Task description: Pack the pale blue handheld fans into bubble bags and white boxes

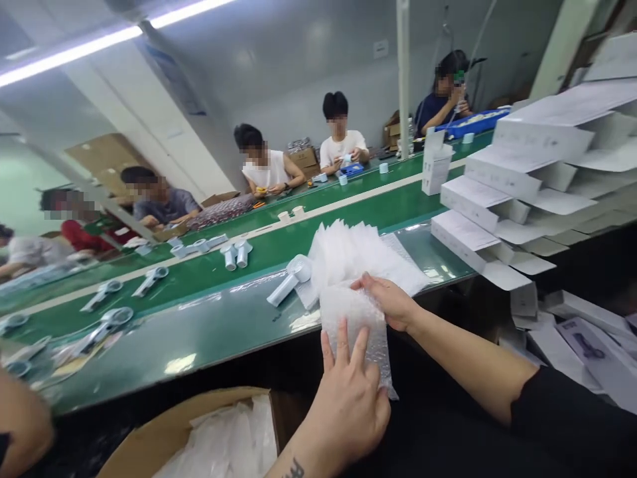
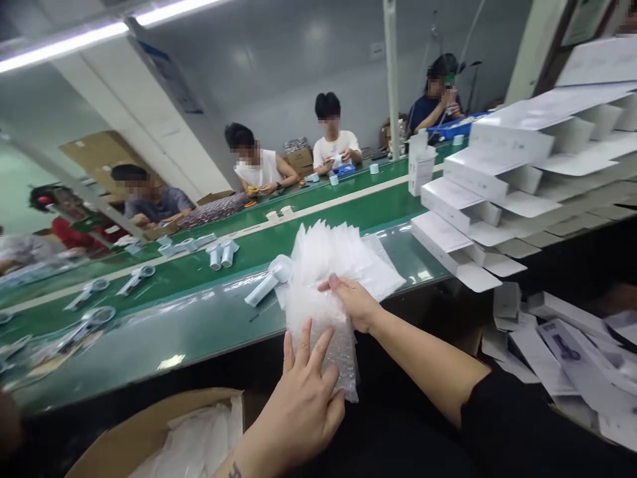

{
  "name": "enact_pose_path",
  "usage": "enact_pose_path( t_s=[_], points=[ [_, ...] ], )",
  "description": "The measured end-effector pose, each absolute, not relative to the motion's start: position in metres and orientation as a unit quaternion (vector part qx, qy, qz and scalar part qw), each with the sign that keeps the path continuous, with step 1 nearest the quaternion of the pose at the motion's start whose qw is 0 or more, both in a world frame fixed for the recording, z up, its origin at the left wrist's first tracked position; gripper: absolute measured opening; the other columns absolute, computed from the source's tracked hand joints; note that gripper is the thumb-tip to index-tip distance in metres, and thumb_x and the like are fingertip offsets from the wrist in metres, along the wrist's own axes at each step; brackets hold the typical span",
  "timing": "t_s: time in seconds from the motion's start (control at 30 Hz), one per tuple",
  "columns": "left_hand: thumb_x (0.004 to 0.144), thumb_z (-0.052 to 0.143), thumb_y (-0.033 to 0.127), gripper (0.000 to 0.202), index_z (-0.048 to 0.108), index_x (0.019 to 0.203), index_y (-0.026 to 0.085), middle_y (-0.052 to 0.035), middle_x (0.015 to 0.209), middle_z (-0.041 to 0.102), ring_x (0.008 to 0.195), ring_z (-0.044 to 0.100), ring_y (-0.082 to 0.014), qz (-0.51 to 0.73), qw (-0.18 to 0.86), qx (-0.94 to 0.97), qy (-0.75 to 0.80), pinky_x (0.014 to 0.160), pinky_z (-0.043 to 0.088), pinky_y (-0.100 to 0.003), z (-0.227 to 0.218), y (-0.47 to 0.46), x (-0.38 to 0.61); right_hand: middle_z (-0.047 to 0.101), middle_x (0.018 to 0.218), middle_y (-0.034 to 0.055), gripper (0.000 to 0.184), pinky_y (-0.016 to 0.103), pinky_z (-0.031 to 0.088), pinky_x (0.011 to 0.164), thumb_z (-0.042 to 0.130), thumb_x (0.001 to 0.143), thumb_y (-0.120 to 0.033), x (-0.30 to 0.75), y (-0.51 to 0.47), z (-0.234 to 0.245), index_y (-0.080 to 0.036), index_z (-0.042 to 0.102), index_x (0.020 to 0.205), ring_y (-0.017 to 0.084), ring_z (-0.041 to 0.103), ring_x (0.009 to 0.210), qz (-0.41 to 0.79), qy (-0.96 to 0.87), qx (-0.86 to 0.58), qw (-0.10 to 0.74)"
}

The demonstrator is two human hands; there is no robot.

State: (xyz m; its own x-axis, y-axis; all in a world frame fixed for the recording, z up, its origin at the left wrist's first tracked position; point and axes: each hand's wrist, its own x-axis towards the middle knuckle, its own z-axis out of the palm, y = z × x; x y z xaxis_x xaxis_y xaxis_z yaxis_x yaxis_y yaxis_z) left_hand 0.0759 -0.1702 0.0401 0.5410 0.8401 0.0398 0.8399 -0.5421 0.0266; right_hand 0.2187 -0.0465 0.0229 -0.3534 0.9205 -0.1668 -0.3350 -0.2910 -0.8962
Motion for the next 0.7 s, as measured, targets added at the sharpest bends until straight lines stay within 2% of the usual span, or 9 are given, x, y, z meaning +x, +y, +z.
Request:
enact_pose_path(
  t_s=[0.1, 0.2, 0.3, 0.37, 0.43, 0.5, 0.53, 0.6, 0.7],
  points=[
    [0.088, 0.048, 0.038, 0.03, 0.064, 0.101, 0.017, -0.0191, 0.138, 0.047, 0.141, 0.016, -0.049, 0.036, -0.021, 0.881, 0.47, 0.105, 0.018, -0.075, 0.039, -0.153, 0.096, 0.063, 0.076, 0.0035, 0.057, 0.026, 0.043, 0.058, 0.064, 0.071, -0.065, 0.244, -0.059, 0.027, -0.016, 0.066, 0.101, 0.015, 0.055, 0.067, 0.705, -0.45, -0.352, 0.42],
    [0.087, 0.049, 0.029, 0.03, 0.06, 0.11, 0.014, -0.0217, 0.128, 0.053, 0.138, 0.027, -0.0476, 0.063, -0.072, 0.884, 0.458, 0.102, 0.032, -0.07, 0.033, -0.138, 0.115, 0.06, 0.071, -0.0022, 0.057, 0.024, 0.043, 0.057, 0.081, 0.06, -0.043, 0.261, -0.069, 0.028, -0.021, 0.063, 0.109, 0.011, 0.052, 0.06, 0.661, -0.494, -0.363, 0.432],
    [0.085, 0.052, 0.021, 0.021, 0.061, 0.103, 0.014, -0.0187, 0.122, 0.057, 0.137, 0.029, -0.0462, 0.107, -0.116, 0.901, 0.405, 0.102, 0.036, -0.064, 0.03, -0.131, 0.125, 0.063, 0.075, -0.0019, 0.049, 0.024, 0.045, 0.058, 0.081, 0.06, -0.033, 0.285, -0.064, 0.033, -0.019, 0.06, 0.102, 0.01, 0.055, 0.059, 0.678, -0.405, -0.352, 0.502],
    [0.086, 0.052, 0.022, 0.014, 0.062, 0.094, 0.016, -0.0141, 0.114, 0.062, 0.132, 0.041, -0.0402, 0.116, -0.088, 0.928, 0.343, 0.101, 0.043, -0.054, 0.037, -0.122, 0.123, 0.066, 0.08, -0.0003, 0.049, 0.023, 0.047, 0.057, 0.081, 0.06, -0.031, 0.311, -0.053, 0.042, -0.019, 0.058, 0.101, 0.01, 0.058, 0.06, 0.671, -0.352, -0.35, 0.551],
    [0.09, 0.049, 0.025, 0.017, 0.061, 0.081, 0.018, -0.0077, 0.09, 0.068, 0.106, 0.064, -0.027, 0.094, 0.001, 0.947, 0.307, 0.085, 0.053, -0.036, 0.054, -0.101, 0.12, 0.066, 0.077, -0.0007, 0.051, 0.023, 0.048, 0.054, 0.081, 0.061, -0.029, 0.345, -0.044, 0.055, -0.021, 0.057, 0.106, 0.011, 0.059, 0.058, 0.631, -0.356, -0.364, 0.585],
    [0.094, 0.041, 0.028, 0.029, 0.059, 0.073, 0.019, -0.0027, 0.069, 0.065, 0.073, 0.067, -0.0166, 0.086, 0.069, 0.932, 0.346, 0.068, 0.054, -0.026, 0.077, -0.06, 0.122, 0.066, 0.074, -0.0012, 0.051, 0.023, 0.048, 0.05, 0.079, 0.065, -0.029, 0.38, -0.037, 0.072, -0.023, 0.055, 0.11, 0.012, 0.06, 0.055, 0.582, -0.392, -0.389, 0.597],
    [0.096, 0.037, 0.026, 0.031, 0.061, 0.077, 0.018, -0.003, 0.069, 0.065, 0.068, 0.065, -0.0153, 0.098, 0.065, 0.909, 0.4, 0.066, 0.053, -0.026, 0.087, -0.033, 0.127, 0.066, 0.073, -0.001, 0.05, 0.023, 0.048, 0.05, 0.079, 0.067, -0.028, 0.396, -0.034, 0.08, -0.024, 0.055, 0.112, 0.013, 0.06, 0.055, 0.568, -0.413, -0.403, 0.587],
    [0.092, 0.04, 0.016, 0.027, 0.061, 0.109, 0.017, -0.0091, 0.106, 0.069, 0.099, 0.064, -0.02, 0.085, 0.027, 0.903, 0.42, 0.087, 0.051, -0.033, 0.099, 0.027, 0.148, 0.066, 0.073, 0.0004, 0.049, 0.023, 0.049, 0.05, 0.078, 0.069, -0.025, 0.42, -0.029, 0.097, -0.024, 0.056, 0.113, 0.013, 0.061, 0.056, 0.568, -0.448, -0.426, 0.543],
    [0.072, 0.05, -0.002, 0.07, 0.044, 0.138, 0.022, -0.0113, 0.142, 0.049, 0.14, 0.03, -0.0315, -0.173, 0.007, 0.929, 0.327, 0.107, 0.035, -0.052, 0.09, 0.103, 0.197, 0.066, 0.07, 0.0016, 0.052, 0.023, 0.049, 0.048, 0.077, 0.067, -0.019, 0.44, -0.017, 0.113, -0.021, 0.056, 0.115, 0.014, 0.061, 0.054, 0.61, -0.458, -0.442, 0.472]
  ],
)
